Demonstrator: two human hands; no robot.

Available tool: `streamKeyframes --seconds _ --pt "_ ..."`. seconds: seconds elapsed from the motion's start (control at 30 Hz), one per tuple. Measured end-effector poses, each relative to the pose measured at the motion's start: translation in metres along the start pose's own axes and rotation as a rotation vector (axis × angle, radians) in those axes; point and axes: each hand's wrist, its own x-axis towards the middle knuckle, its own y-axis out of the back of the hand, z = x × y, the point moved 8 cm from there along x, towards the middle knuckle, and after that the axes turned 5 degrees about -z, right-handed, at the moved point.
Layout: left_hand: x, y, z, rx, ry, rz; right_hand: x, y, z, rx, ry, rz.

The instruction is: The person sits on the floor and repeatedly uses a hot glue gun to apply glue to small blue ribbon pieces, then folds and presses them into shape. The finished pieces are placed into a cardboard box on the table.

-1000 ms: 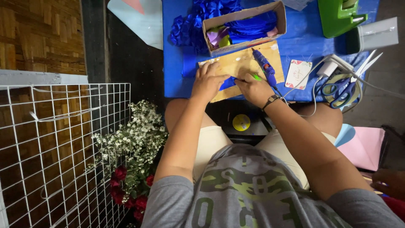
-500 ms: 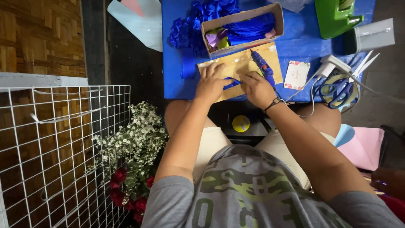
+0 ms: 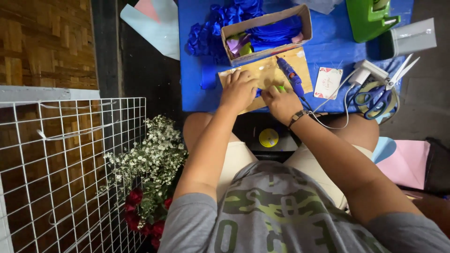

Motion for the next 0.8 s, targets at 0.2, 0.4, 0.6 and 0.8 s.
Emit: streamKeyframes --seconds 0.2,0.4,0.6,0.8 --pt "0.012 -0.016 -0.01 -0.092 0.091 -0.01 -0.007 0.044 0.014 0.215 -0.312 0.031" --pt "0.0 -0.022 -0.041 -1.012 0.422 -0.098 -0.017 0.109 0.008 0.38 -0.315 0.228" --pt "-0.025 0.049 0.003 -1.548 0.415 0.027 -0.009 0.133 0.004 0.338 -0.148 0.396" --pt "-0.034 0.088 0.027 -1.622 0.393 0.123 0.004 0.16 0.017 0.525 -0.256 0.448"
